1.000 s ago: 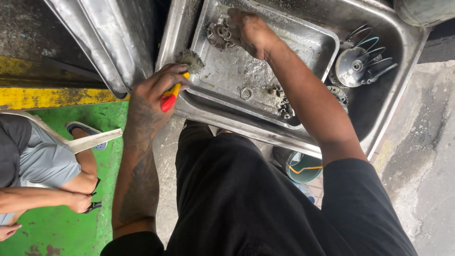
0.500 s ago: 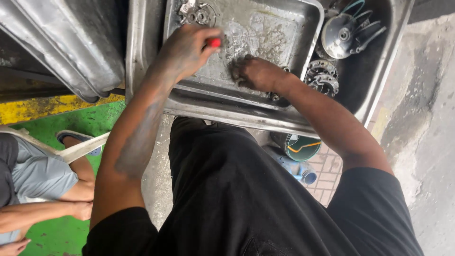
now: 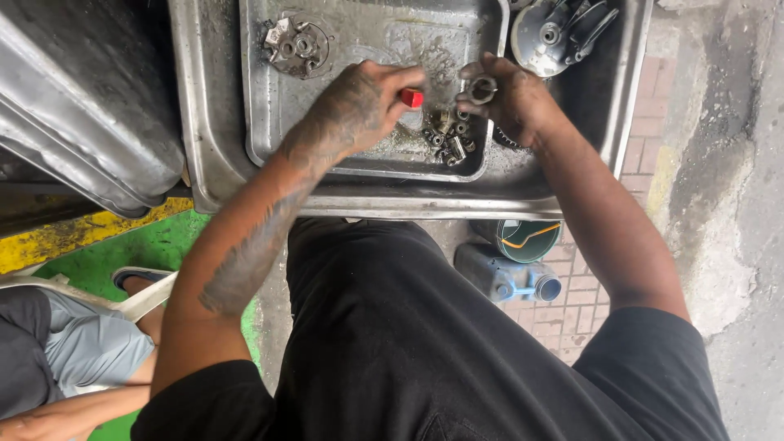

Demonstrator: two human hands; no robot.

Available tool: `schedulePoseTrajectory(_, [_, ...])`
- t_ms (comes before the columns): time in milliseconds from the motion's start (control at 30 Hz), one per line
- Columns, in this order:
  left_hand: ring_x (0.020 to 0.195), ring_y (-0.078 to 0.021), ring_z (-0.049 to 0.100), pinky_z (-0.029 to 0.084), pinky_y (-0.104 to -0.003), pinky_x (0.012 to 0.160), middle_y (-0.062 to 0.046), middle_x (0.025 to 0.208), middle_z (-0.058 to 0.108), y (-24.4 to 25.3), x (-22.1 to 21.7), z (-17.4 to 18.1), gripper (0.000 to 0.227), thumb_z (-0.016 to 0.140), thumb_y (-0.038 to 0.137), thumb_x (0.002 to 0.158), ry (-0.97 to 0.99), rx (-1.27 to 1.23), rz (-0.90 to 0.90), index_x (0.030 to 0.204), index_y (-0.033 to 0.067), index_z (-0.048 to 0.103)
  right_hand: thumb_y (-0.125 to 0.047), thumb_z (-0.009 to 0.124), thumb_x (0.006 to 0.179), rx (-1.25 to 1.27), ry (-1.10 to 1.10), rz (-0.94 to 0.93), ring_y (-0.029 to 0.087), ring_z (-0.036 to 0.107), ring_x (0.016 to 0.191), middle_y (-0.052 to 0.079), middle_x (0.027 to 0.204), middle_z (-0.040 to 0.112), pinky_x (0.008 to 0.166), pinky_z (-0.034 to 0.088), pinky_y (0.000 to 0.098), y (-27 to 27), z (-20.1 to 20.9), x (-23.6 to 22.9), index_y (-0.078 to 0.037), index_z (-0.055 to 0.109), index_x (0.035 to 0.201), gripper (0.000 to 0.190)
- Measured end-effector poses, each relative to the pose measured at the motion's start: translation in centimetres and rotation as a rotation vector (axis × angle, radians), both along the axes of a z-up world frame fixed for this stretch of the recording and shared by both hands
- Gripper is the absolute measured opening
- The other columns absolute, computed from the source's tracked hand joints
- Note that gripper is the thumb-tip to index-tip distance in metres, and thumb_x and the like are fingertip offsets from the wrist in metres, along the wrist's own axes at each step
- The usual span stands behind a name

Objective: Scrubbing and cleaning various motorcycle engine components with a brush in a metal tray.

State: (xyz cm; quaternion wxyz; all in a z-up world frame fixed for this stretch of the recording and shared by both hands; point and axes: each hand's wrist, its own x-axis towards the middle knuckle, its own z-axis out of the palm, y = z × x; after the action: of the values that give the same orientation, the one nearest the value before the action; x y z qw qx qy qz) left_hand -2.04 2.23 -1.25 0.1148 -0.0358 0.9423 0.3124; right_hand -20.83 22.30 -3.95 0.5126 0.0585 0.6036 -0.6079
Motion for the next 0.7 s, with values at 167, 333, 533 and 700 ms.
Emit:
schedulePoseTrajectory(167, [0.081,-0.0210,0.076,0.075,-0.033,0.072,-0.006,0.106,0.074,1.5,0.3,1.0,0.027,0.073,-0.010,0.103,0.574,0.249,-0.161,0.116,0.0127,0.069,-0.047,0.031,0.115,-0.157,-0.011,0.248,0.025,0.066,0.101,0.011,0.105,0.065,0.100,0.059,0.0367,-3.0,3.1,3.7,-0.004,0.064,0.113,0.054])
schedulePoseTrajectory(333, [0.090,-0.0275,0.081,0.073,-0.035,0.078,-0.014,0.114,0.081,1.0,1.9,2.3,0.020,0.074,-0.011,0.102,0.666,-0.004,-0.097,0.114,0.0048,0.072,-0.044,0.041,0.108,-0.120,-0.055,0.180,0.027,0.067,0.116,0.015,0.129,0.069,0.103,0.061,0.0393,-5.2,3.8,4.1,-0.006,0.062,0.131,0.050])
schedulePoseTrajectory(533, [0.106,-0.0302,0.078,0.068,-0.040,0.093,-0.015,0.124,0.079,-2.6,3.8,1.6,0.039,0.082,-0.008,0.094,0.562,0.024,-0.008,0.128,0.0073,0.072,-0.035,0.043,0.110,-0.174,-0.023,0.263,0.029,0.069,0.121,0.018,0.134,0.068,0.110,0.060,0.0384,-6.5,2.2,4.2,0.001,0.052,0.138,0.047])
schedulePoseTrajectory(700, [0.080,-0.0231,0.079,0.075,-0.029,0.066,-0.015,0.124,0.076,-1.7,6.5,2.0,0.015,0.076,-0.005,0.104,0.654,0.019,-0.027,0.113,0.0061,0.071,-0.013,0.050,0.108,-0.193,-0.053,0.343,0.033,0.076,0.114,0.021,0.119,0.076,0.106,0.064,0.0422,-8.4,2.8,5.2,0.005,0.072,0.119,0.030])
